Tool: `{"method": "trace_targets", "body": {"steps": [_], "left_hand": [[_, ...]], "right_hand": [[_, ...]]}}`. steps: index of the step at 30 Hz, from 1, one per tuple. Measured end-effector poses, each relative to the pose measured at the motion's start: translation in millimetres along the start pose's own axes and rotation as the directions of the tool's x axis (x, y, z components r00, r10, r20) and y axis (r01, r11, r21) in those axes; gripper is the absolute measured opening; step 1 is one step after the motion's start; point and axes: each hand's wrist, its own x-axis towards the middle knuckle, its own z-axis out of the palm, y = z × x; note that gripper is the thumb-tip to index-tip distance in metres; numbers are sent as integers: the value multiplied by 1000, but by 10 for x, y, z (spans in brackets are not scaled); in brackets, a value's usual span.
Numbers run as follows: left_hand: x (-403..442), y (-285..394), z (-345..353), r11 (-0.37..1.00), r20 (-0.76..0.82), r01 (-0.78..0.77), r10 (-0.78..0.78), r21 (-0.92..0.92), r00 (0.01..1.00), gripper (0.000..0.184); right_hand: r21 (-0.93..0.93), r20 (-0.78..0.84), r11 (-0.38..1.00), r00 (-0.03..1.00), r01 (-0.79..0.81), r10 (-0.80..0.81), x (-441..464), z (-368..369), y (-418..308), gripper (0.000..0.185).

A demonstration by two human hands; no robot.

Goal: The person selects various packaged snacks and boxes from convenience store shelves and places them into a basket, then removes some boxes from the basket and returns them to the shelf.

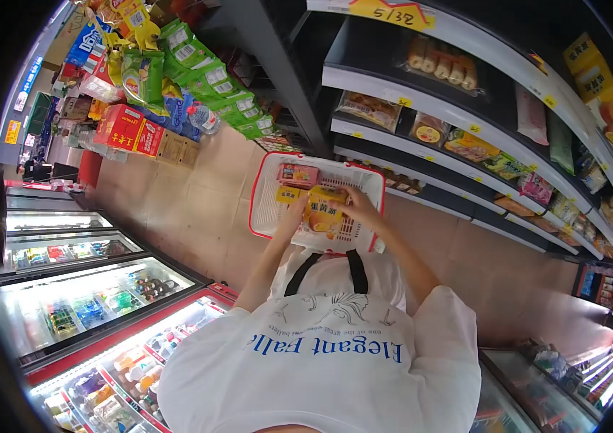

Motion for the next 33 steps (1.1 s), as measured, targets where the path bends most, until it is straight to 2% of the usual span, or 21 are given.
{"method": "trace_targets", "body": {"steps": [1, 4, 6, 7, 9, 10, 11, 13, 14, 16, 17, 19, 21, 25, 27, 28, 29, 30, 31, 33], "left_hand": [[29, -193, -44, 1000, 2, 5, -5, 1, 1000, 44], [152, -819, -178, 996, -13, 45, -44, 71, 999, 37], [227, -1181, -301, 977, -75, 188, -196, -102, 978, 30], [260, -1384, -358, 976, -70, 191, -198, -102, 978, 30], [383, -1661, -472, 895, -47, 345, -372, -283, 927, 46], [301, -1276, -534, 842, -44, 479, -504, -249, 863, 47], [332, -1331, -557, 840, -46, 480, -506, -251, 861, 47], [441, -1492, -647, 791, -90, 449, -527, -416, 845, 46], [479, -1523, -716, 791, -93, 451, -530, -414, 843, 46], [601, -1509, -870, 674, -6, 410, -524, -615, 852, 47], [669, -1545, -957, 676, -6, 413, -525, -610, 851, 47], [818, -1793, -1114, 652, 81, 289, -330, -701, 940, 43], [908, -1846, -1219, 643, 108, 316, -341, -697, 934, 44], [1057, -1925, -1350, 602, 209, 419, -390, -680, 897, 46], [1063, -2063, -1335, 591, 228, 442, -403, -675, 886, 46], [1115, -2125, -1316, 583, 222, 439, -407, -684, 886, 47], [1119, -2189, -1281, 584, 236, 443, -398, -680, 887, 47], [1092, -2271, -1247, 598, 179, 423, -424, -680, 888, 43], [1057, -2281, -1219, 615, 123, 403, -445, -678, 887, 40], [976, -2272, -1211, 565, 126, 402, -463, -721, 878, 44]], "right_hand": [[-52, -46, 995, 995, 88, -90, 111, 189, 270, 60], [-80, -63, 995, 996, 58, -63, 318, 716, 636, 63], [-108, -99, 993, 993, 47, -58, 429, 974, 683, 63], [-140, -130, 989, 990, 42, -60, 489, 1085, 677, 64], [-156, -148, 988, 989, 2, -26, 580, 1152, 414, 65], [-227, -157, 974, 986, 18, -55, 689, 1224, 462, 65], [-295, -162, 955, 983, 32, -83, 785, 1301, 517, 66], [-313, -162, 948, 981, 54, -110, 1025, 1416, 644, 67], [-329, -165, 942, 978, 70, -130, 1106, 1478, 709, 68], [-348, -205, 933, 963, 93, -172, 1235, 1527, 622, 67], [-371, -243, 922, 947, 111, -212, 1288, 1554, 584, 67], [-378, -270, 921, 941, 92, -204, 1415, 1637, 622, 69], [-383, -308, 923, 940, 19, -147, 1502, 1703, 627, 68], [-422, -366, 906, 918, -18, -152, 1582, 1881, 748, 68], [-244, -348, 970, 931, 23, -110, 1584, 1923, 863, 66], [-249, -362, 968, 926, 17, -110, 1594, 1933, 964, 66], [-162, -346, 987, 937, -7, -51, 1570, 1955, 1064, 66], [-76, -328, 997, 945, -29, 3, 1540, 1945, 1115, 66], [-82, -352, 996, 936, -29, -1, 1485, 1884, 1038, 66], [-190, -375, 978, 927, -86, 9, 1337, 1766, 901, 64]]}}
